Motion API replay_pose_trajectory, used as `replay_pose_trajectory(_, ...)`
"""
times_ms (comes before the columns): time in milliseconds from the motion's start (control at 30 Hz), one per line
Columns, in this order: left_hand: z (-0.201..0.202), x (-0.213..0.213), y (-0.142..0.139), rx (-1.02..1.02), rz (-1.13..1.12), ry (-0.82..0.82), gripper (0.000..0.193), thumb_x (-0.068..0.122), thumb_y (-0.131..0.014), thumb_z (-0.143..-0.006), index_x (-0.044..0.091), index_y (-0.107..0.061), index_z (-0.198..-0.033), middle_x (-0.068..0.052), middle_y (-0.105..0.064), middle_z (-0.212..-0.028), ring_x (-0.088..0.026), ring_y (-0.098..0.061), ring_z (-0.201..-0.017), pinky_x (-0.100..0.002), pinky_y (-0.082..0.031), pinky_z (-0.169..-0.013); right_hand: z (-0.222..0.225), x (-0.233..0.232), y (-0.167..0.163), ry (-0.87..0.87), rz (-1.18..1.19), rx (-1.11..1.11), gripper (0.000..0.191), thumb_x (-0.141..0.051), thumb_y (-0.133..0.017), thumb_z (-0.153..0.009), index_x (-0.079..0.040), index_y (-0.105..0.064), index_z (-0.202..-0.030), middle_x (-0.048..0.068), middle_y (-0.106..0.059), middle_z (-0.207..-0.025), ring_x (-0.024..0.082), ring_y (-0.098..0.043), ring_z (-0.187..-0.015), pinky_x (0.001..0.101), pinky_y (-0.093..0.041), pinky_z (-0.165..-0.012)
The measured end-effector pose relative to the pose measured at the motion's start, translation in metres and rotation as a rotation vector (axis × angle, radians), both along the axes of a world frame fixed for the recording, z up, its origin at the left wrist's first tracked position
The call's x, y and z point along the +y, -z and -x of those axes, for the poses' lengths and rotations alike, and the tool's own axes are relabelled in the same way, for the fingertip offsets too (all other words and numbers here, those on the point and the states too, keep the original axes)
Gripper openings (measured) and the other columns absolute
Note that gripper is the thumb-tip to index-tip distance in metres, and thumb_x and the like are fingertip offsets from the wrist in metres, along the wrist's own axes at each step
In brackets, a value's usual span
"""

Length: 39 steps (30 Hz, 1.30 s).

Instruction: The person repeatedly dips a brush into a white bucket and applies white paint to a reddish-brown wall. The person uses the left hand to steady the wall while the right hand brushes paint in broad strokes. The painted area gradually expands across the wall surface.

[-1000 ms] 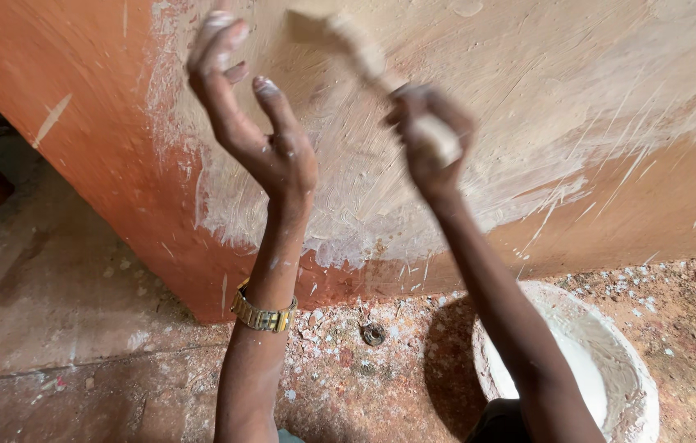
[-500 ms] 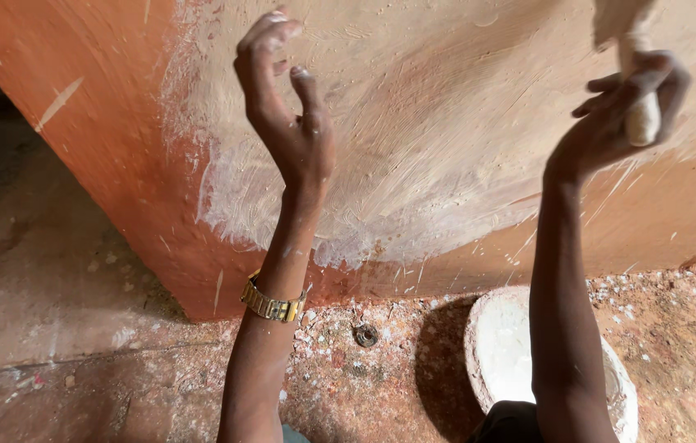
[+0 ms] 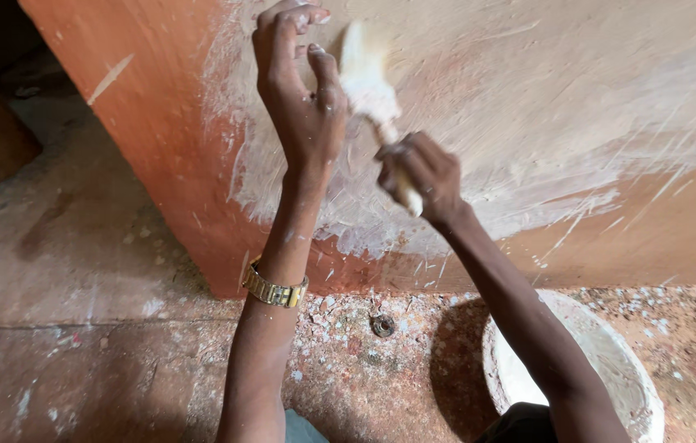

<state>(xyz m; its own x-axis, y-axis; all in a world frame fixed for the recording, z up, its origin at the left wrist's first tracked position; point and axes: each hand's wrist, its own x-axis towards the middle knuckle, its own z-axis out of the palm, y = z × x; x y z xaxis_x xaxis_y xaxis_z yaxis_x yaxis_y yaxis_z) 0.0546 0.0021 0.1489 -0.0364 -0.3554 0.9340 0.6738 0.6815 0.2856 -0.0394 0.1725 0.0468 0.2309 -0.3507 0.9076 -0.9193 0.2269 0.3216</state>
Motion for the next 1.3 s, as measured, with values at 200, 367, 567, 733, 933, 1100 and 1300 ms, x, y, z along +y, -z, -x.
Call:
replay_pose_trajectory(200,-0.010,-0.018,-0.003,-0.022,-0.019,-0.007,0.026,-0.005,-0.047,-0.096,0.004,-0.063,-0.115,-0.008,-0.064,-0.116,-0.020,-0.065,-0.105,-0.032,-0.054,-0.090,0.001,-0.002,-0.011,-0.043,0.023,0.060,0.007,-0.005,-0.070,-0.099,-0.009,-0.072,-0.094,0.007,-0.070,-0.078,0.013,-0.066,-0.063,0.0228,-0.054,-0.046)
replay_pose_trajectory(367,-0.011,-0.007,-0.003,-0.066,-0.007,0.050,0.025,-0.007,-0.048,-0.097,0.004,-0.063,-0.115,-0.006,-0.067,-0.117,-0.019,-0.065,-0.099,-0.031,-0.052,-0.086,0.023,0.048,-0.032,-0.014,0.131,-0.192,0.014,-0.007,-0.065,-0.103,-0.007,-0.071,-0.090,0.005,-0.068,-0.074,0.012,-0.059,-0.058,0.0291,-0.046,-0.047)
replay_pose_trajectory(567,0.003,0.011,0.000,-0.026,-0.017,0.189,0.026,-0.005,-0.047,-0.101,0.004,-0.062,-0.121,-0.006,-0.065,-0.114,-0.017,-0.068,-0.100,-0.029,-0.054,-0.085,0.032,0.117,-0.046,0.109,0.128,-0.001,0.012,-0.002,-0.061,-0.111,-0.003,-0.066,-0.100,0.012,-0.075,-0.093,0.017,-0.066,-0.071,0.0317,-0.051,-0.060)
replay_pose_trajectory(733,0.013,0.018,0.006,-0.101,-0.037,0.157,0.020,-0.002,-0.052,-0.103,0.005,-0.062,-0.119,-0.007,-0.062,-0.106,-0.017,-0.065,-0.092,-0.029,-0.055,-0.081,0.037,0.164,-0.076,0.041,0.440,0.096,0.009,0.010,-0.057,-0.099,0.009,-0.061,-0.107,0.019,-0.060,-0.085,0.031,-0.061,-0.076,0.0398,-0.054,-0.058)
replay_pose_trajectory(933,0.017,0.020,0.005,-0.014,0.007,0.133,0.032,-0.002,-0.051,-0.098,0.004,-0.058,-0.129,-0.009,-0.063,-0.113,-0.019,-0.064,-0.096,-0.034,-0.055,-0.084,0.030,0.157,-0.063,0.174,0.541,-0.192,0.013,0.001,-0.051,-0.107,0.002,-0.062,-0.101,0.013,-0.062,-0.093,0.023,-0.056,-0.078,0.0353,-0.045,-0.068)
replay_pose_trajectory(1100,0.031,0.016,0.014,-0.091,-0.022,0.046,0.021,-0.002,-0.053,-0.093,0.000,-0.055,-0.113,-0.012,-0.058,-0.090,-0.023,-0.060,-0.082,-0.035,-0.050,-0.075,0.020,0.077,-0.014,0.454,-0.052,-0.319,0.033,-0.018,-0.072,-0.075,-0.009,-0.071,-0.107,0.011,-0.068,-0.103,0.027,-0.065,-0.098,0.0436,-0.054,-0.075)
replay_pose_trajectory(1300,0.049,0.003,0.020,-0.153,-0.108,0.046,0.038,0.009,-0.052,-0.101,0.004,-0.053,-0.139,-0.014,-0.063,-0.109,-0.027,-0.066,-0.103,-0.040,-0.059,-0.102,-0.025,0.019,0.034,0.101,-0.389,-0.242,0.016,-0.021,-0.074,-0.101,-0.017,-0.066,-0.113,0.002,-0.068,-0.114,0.018,-0.069,-0.104,0.0284,-0.065,-0.074)
